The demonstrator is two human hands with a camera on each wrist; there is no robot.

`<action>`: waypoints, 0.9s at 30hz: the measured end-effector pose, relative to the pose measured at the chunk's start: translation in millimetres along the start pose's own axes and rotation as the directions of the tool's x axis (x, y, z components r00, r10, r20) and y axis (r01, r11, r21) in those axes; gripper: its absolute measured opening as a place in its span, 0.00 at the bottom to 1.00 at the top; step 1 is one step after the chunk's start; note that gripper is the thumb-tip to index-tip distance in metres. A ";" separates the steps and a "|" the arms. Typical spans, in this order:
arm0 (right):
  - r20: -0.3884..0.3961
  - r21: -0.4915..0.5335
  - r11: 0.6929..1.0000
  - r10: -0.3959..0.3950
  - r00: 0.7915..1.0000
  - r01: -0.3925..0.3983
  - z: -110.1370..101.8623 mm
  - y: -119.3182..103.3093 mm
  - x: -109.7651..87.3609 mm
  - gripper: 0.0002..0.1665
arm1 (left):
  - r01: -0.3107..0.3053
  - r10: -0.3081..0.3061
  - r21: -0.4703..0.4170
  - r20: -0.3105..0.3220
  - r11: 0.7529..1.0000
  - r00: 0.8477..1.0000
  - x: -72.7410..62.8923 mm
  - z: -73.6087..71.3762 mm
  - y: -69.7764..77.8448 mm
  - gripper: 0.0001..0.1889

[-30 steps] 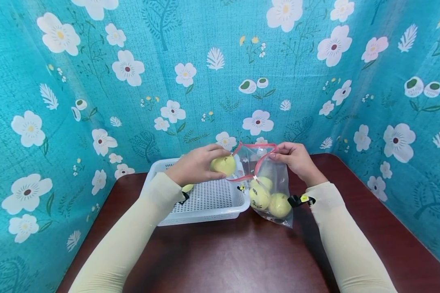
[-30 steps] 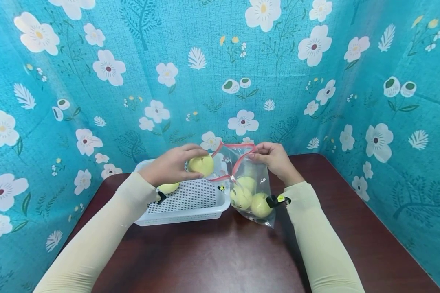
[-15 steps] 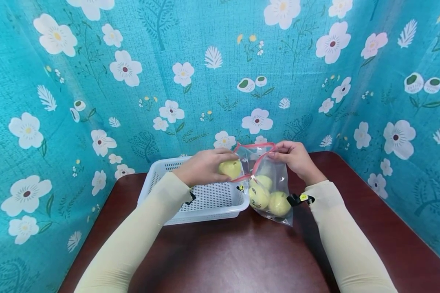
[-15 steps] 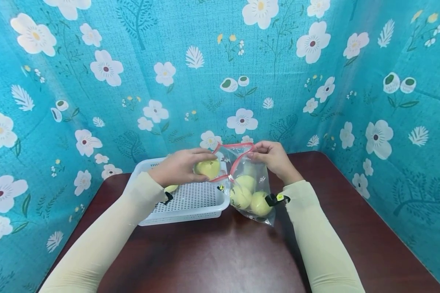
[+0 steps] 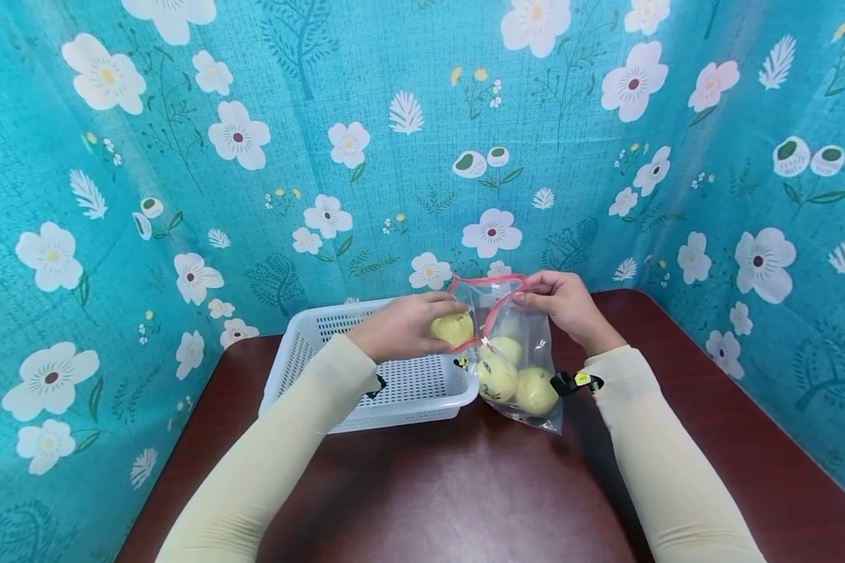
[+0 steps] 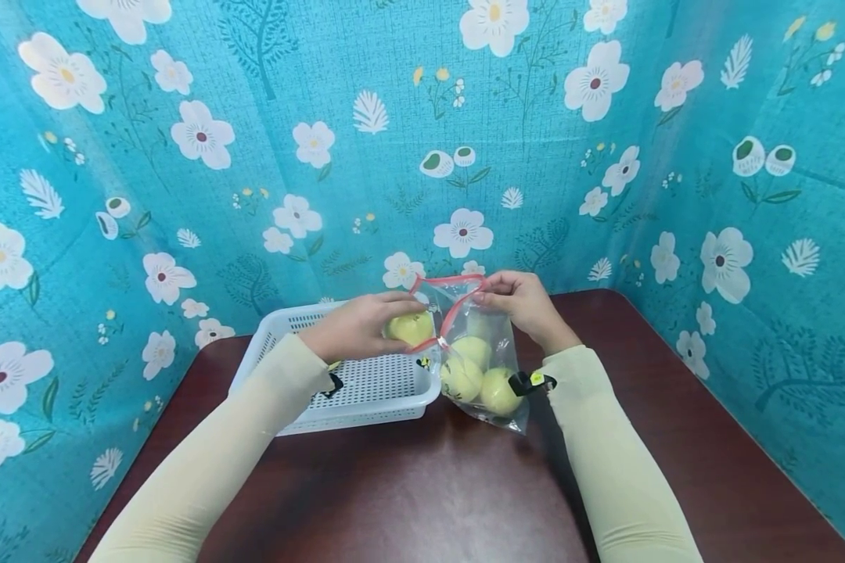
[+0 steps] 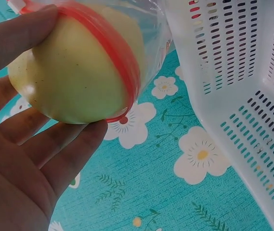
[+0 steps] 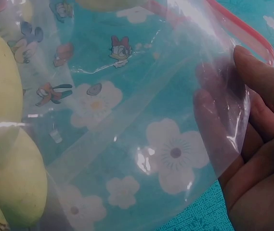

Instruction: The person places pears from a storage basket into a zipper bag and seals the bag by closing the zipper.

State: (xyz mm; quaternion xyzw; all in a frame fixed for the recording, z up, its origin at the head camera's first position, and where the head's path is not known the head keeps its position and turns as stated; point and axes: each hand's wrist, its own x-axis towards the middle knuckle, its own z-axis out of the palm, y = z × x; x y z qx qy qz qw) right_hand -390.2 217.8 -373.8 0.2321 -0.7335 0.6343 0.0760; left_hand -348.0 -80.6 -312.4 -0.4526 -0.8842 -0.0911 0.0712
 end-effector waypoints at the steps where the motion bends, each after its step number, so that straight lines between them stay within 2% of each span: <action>1: 0.001 0.003 1.000 0.001 1.000 -0.001 -0.2 -0.2 -0.1 0.14 | -0.003 0.003 0.000 0.001 1.000 1.000 0.6 1.4 0.0 0.33; 13: -0.006 -0.019 1.000 0.011 1.000 -0.011 1.2 1.5 0.7 0.13 | 0.090 -0.083 -0.064 0.094 0.994 0.992 2.8 13.3 -0.6 0.36; 27: -0.017 -0.089 0.995 0.037 0.999 -0.039 1.9 2.4 1.3 0.16 | 0.114 -0.103 -0.070 0.154 0.991 0.983 6.1 23.9 -2.3 0.36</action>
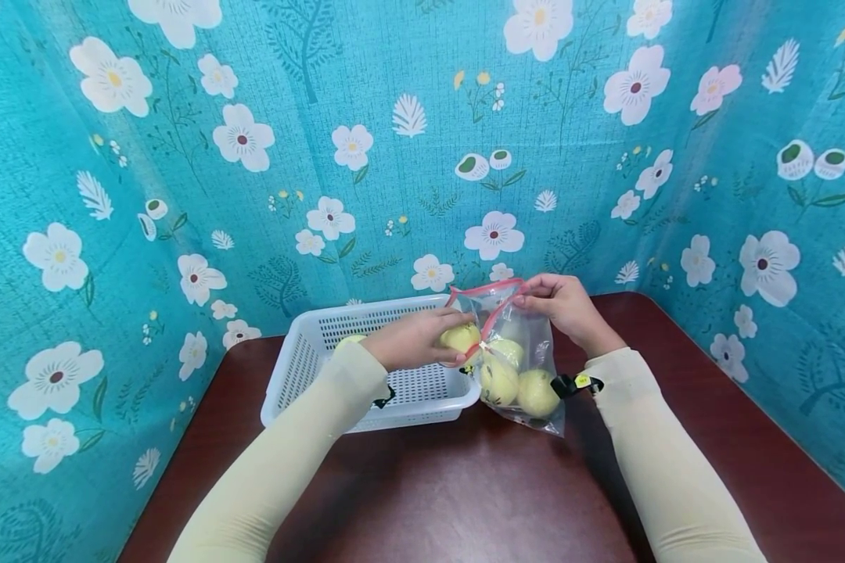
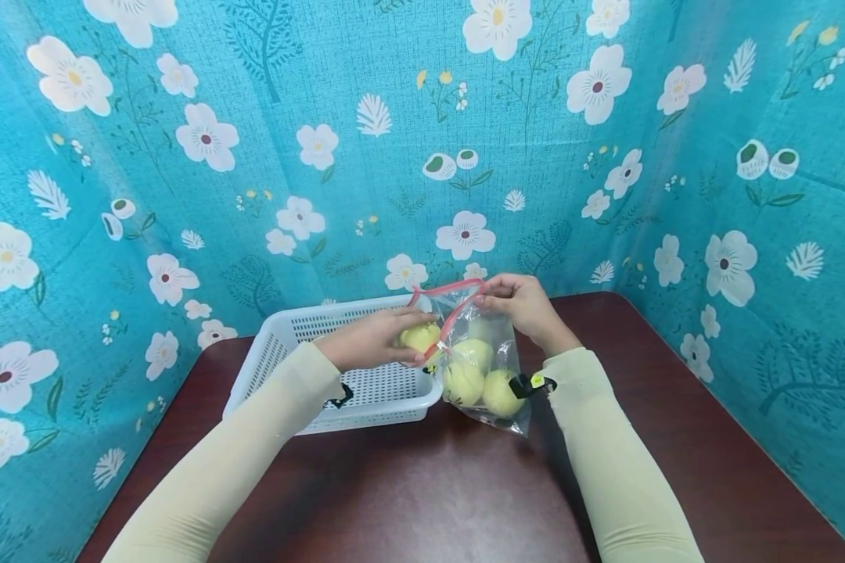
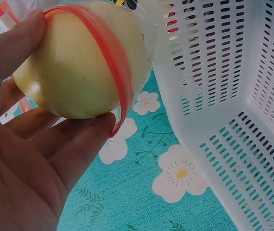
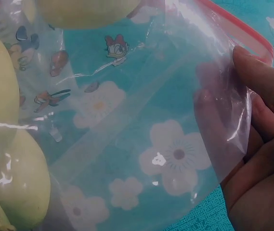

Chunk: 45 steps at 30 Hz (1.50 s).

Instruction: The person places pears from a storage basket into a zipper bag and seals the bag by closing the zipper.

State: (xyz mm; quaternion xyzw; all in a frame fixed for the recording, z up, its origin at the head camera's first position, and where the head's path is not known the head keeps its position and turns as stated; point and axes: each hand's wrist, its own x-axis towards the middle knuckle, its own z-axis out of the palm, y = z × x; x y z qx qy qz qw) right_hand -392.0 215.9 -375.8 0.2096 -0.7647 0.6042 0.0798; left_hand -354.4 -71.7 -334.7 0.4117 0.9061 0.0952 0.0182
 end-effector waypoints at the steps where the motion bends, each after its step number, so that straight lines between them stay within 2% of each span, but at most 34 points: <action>1: 0.004 0.001 1.000 -0.001 1.000 0.001 0.2 0.2 -0.2 0.16 | -0.001 0.001 -0.001 0.000 1.000 1.000 0.1 0.9 -0.1 0.37; 13: 0.008 0.021 1.000 -0.008 1.000 0.008 2.4 0.5 -0.6 0.15 | -0.019 0.020 -0.028 0.015 0.999 1.000 3.5 4.7 -0.9 0.37; 20: -0.005 -0.002 1.000 -0.021 1.000 0.021 0.3 0.2 -1.5 0.16 | -0.063 0.064 -0.020 0.005 0.998 0.998 7.4 5.9 -2.9 0.36; 29: -0.010 -0.004 1.000 -0.010 1.000 0.010 -1.9 2.1 -3.1 0.15 | -0.028 0.028 -0.012 0.009 1.000 1.000 7.3 7.3 2.9 0.35; 34: -0.025 -0.002 1.000 -0.018 1.000 0.018 -3.7 0.8 -4.7 0.15 | -0.032 0.032 0.015 -0.014 0.999 0.999 8.3 7.0 4.5 0.34; 39: -0.044 0.008 1.000 -0.028 0.999 0.028 -6.6 1.4 -6.0 0.15 | -0.022 0.022 0.002 -0.022 1.000 1.000 7.5 8.2 4.8 0.38; 42: -0.066 0.038 0.998 -0.041 0.997 0.044 -9.0 2.5 -6.6 0.13 | -0.038 0.039 0.003 -0.053 0.999 0.998 6.1 9.8 3.3 0.38; 45: -0.079 0.064 0.996 -0.052 0.996 0.057 -11.1 3.4 -6.9 0.12 | -0.060 0.059 0.001 -0.104 0.998 0.993 3.8 10.9 2.1 0.33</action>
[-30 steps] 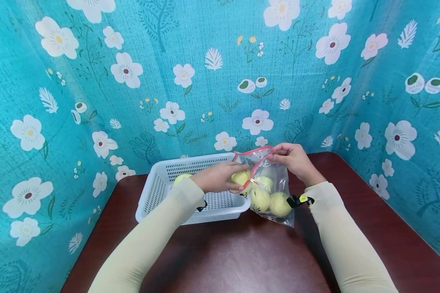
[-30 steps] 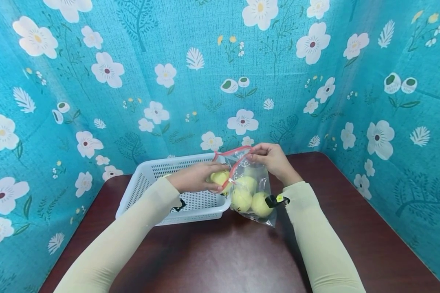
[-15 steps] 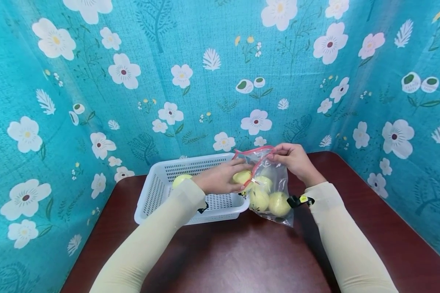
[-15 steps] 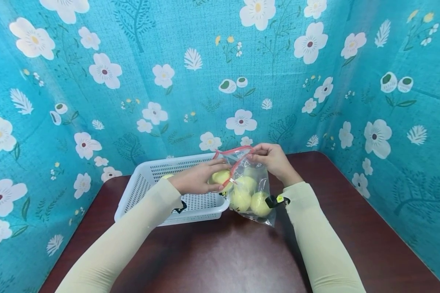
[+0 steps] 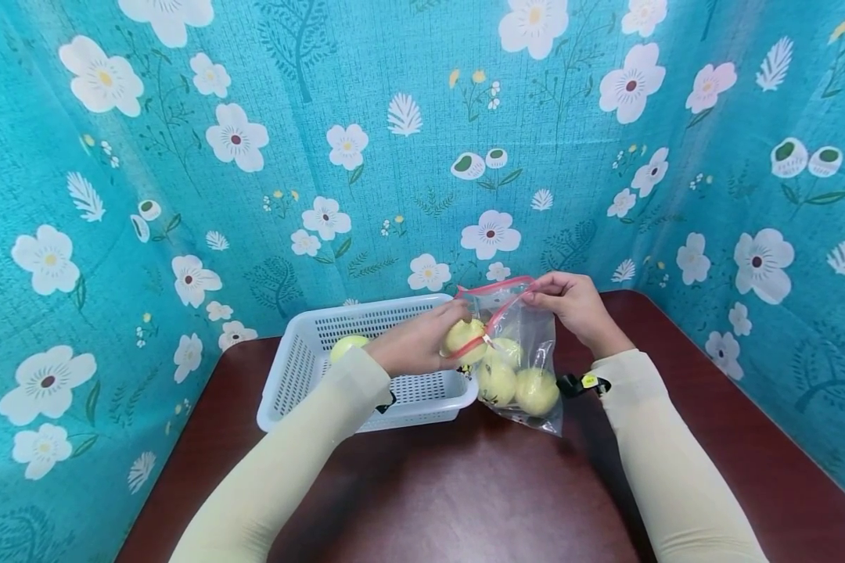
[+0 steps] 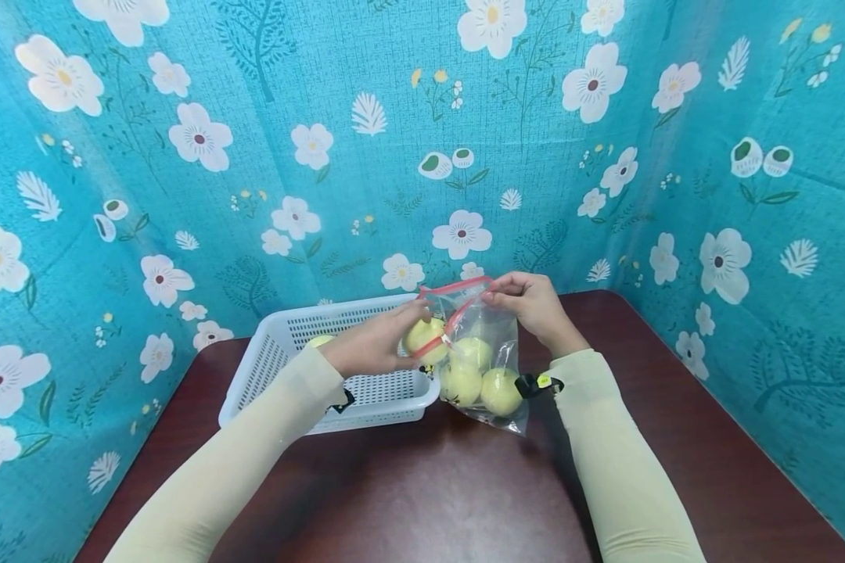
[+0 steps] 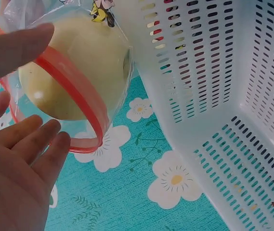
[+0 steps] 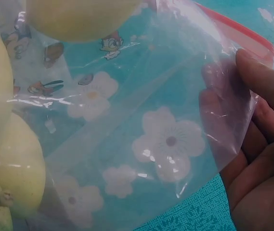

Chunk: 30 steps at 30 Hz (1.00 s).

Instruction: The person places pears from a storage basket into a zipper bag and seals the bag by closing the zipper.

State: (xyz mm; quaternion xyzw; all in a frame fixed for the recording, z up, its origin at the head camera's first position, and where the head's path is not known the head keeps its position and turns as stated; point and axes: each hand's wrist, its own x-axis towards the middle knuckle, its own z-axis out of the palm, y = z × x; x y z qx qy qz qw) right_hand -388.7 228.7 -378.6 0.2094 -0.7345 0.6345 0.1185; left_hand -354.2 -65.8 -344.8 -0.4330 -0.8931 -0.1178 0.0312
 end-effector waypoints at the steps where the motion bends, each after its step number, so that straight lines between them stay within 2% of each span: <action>1: 0.000 -0.002 1.000 -0.002 1.000 0.002 -0.3 -0.2 0.0 0.11 | -0.008 0.008 -0.001 -0.015 1.000 1.000 -1.0 0.2 -0.4 0.29; 5: 0.003 -0.014 1.000 -0.002 1.000 0.002 -0.9 -0.9 -0.2 0.13 | -0.049 0.049 0.015 -0.027 0.999 0.998 -4.4 1.1 -2.7 0.11; 7: 0.001 -0.019 1.000 0.002 1.000 -0.002 -1.1 -1.1 -0.5 0.14 | -0.077 0.077 0.031 -0.025 0.997 0.997 -4.8 1.4 -4.1 0.07; 12: -0.001 -0.007 1.000 -0.005 1.000 0.005 -1.3 -1.1 -0.6 0.13 | -0.104 0.106 0.052 -0.034 0.993 0.994 -5.7 -1.1 -4.3 0.06; 20: -0.016 0.014 1.000 -0.001 1.000 0.001 -3.1 -3.8 0.7 0.11 | -0.057 0.059 0.071 -0.023 0.996 0.998 -8.5 -12.2 3.5 0.01; 25: -0.040 0.071 0.997 0.002 0.999 0.001 -6.3 -5.9 0.9 0.09 | -0.068 0.071 0.063 -0.055 0.996 0.996 -10.3 -16.9 4.9 0.02; 30: -0.044 0.068 0.998 -0.006 0.999 0.009 -8.5 -7.1 1.7 0.10 | -0.090 0.096 0.071 -0.084 0.993 0.992 -13.1 -19.6 3.6 0.02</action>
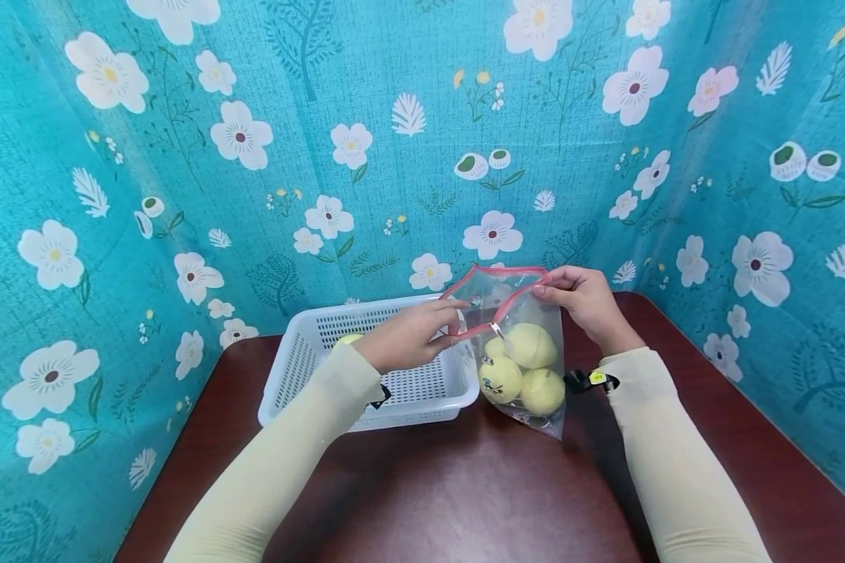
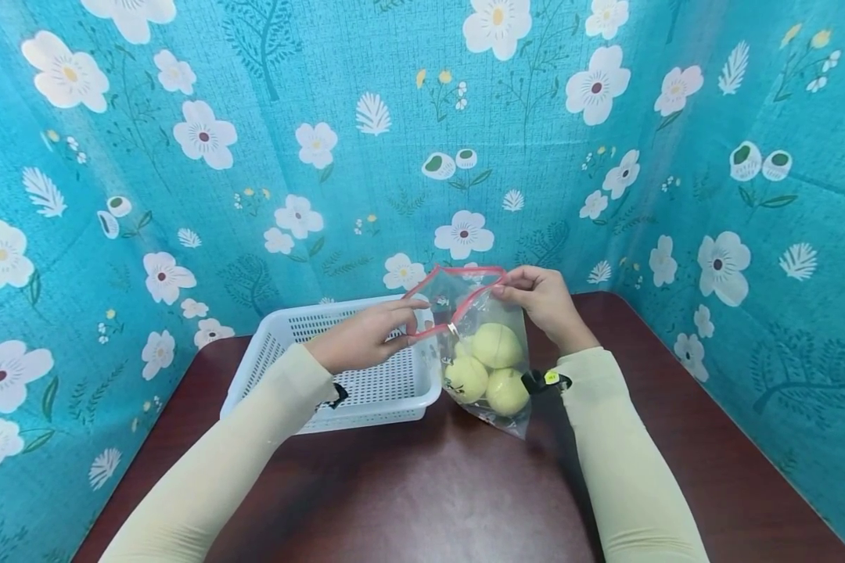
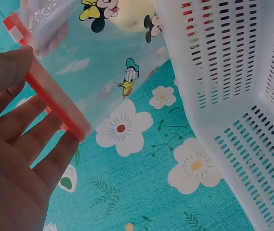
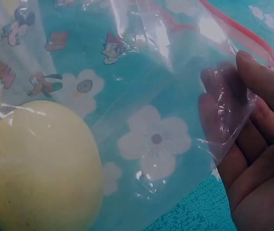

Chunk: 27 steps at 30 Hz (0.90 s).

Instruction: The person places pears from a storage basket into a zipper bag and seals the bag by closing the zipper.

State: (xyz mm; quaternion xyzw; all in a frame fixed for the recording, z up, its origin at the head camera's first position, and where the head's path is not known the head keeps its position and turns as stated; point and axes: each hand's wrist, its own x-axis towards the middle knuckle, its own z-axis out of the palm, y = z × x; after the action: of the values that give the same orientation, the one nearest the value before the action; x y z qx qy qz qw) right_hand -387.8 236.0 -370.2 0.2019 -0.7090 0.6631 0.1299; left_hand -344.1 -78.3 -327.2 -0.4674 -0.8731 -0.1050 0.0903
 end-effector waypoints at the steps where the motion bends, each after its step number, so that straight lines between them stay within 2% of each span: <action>1: 0.000 0.000 1.000 0.000 1.000 0.000 0.6 0.5 0.4 0.10 | 0.000 0.000 -0.003 -0.008 1.000 1.000 -1.6 0.0 -1.2 0.03; 5: -0.006 -0.004 1.000 -0.003 1.000 0.002 3.6 0.9 0.9 0.12 | 0.019 -0.020 -0.019 -0.047 1.000 0.999 -10.1 -1.1 -6.7 0.02; 12: -0.073 -0.006 1.000 0.004 0.997 -0.005 6.8 1.0 -2.5 0.13 | 0.060 -0.068 -0.069 -0.125 0.996 0.990 -26.1 -3.7 -19.3 0.00; 16: -0.112 -0.008 1.000 0.010 0.994 -0.011 7.2 -0.7 -1.9 0.15 | 0.130 -0.137 -0.069 -0.120 0.989 0.983 -34.1 -5.8 -30.0 0.01; 21: -0.188 -0.090 0.995 0.024 0.982 -0.041 11.9 -4.2 -11.5 0.18 | 0.223 -0.223 -0.008 -0.098 0.975 0.970 -48.5 -3.5 -43.9 0.02; 27: -0.222 -0.150 0.988 0.010 0.975 -0.044 17.4 -7.3 -19.1 0.18 | 0.310 -0.308 0.007 -0.073 0.951 0.949 -69.3 1.8 -64.0 0.02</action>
State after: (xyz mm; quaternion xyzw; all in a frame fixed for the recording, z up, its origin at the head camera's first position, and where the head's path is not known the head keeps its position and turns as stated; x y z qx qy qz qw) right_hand -366.0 220.6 -373.8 0.1068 -0.7421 0.6262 0.2139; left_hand -359.8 -167.7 -352.9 -0.3202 -0.9327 -0.1266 0.1077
